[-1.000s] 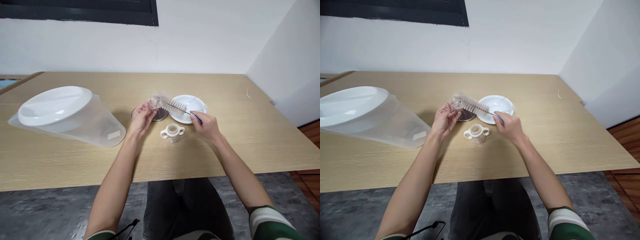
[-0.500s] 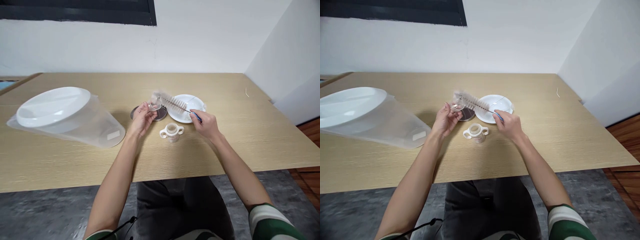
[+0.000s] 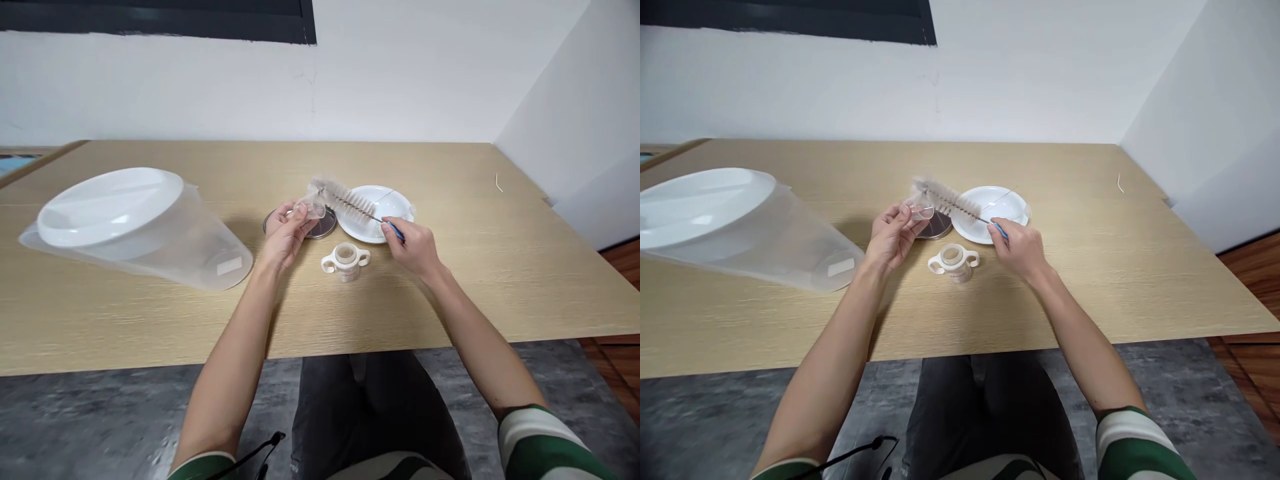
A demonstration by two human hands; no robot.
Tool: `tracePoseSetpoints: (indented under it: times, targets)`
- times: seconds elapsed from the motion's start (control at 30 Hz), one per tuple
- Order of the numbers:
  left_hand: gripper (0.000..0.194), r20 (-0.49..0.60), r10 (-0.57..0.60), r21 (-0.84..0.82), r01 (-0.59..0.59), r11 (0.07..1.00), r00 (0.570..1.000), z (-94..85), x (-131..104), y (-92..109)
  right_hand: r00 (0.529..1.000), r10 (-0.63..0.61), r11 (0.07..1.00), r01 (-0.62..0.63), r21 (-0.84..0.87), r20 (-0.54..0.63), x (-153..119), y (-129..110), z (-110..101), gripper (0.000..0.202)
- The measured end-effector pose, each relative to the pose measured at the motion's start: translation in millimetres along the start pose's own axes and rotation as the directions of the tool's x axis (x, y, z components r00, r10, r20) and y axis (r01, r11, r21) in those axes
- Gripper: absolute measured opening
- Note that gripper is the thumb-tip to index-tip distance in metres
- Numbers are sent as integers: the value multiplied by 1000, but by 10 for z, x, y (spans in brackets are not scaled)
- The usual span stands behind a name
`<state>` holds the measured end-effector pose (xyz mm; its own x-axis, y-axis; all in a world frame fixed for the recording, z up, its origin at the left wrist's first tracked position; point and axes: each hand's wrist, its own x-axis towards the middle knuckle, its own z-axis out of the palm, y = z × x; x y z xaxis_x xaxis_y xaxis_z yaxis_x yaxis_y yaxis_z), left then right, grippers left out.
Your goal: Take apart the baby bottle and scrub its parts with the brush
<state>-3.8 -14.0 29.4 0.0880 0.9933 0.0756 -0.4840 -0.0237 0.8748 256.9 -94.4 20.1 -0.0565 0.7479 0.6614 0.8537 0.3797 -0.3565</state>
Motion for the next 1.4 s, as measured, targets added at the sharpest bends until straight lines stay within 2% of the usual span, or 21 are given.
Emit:
tracePoseSetpoints:
  times: [0.17,0.3,0.43,0.57,0.67,0.83,1.03,1.17,1.27,1.4]
  targets:
    - [55,-9,14,2,-14,1000,1000,-44,43,-31,996,84,996,-84,-36,-10,12,30,-17,38]
    - [55,-25,25,36,-25,999,999,-59,66,-58,999,37,999,-37,24,-12,9,-8,-21,42]
    - [57,-38,24,47,-22,999,999,-41,56,-50,999,32,999,-31,-14,26,9,7,-6,41]
    - [59,-43,28,53,-26,998,999,-31,41,-38,997,74,997,-75,-31,-23,18,36,-15,39]
    - [54,-37,36,77,-33,996,999,-30,39,-42,998,52,999,-51,20,-44,12,3,-27,40]
    - [53,-27,61,102,-58,993,998,5,13,-31,999,-23,999,22,34,23,-8,-45,-11,41]
    - [58,49,48,150,-55,987,998,27,-32,-16,998,61,998,-61,-24,-11,8,18,-15,40]
    - [56,67,124,203,-136,970,990,-8,9,-83,1000,25,999,-25,31,-17,5,-13,-26,41]
    - [54,51,131,225,-139,964,990,-27,34,-117,1000,-26,999,25,40,18,-6,-34,-15,41]
    - [54,52,113,237,-122,964,992,-22,20,-98,999,26,1000,-26,-13,18,1,4,-8,40]
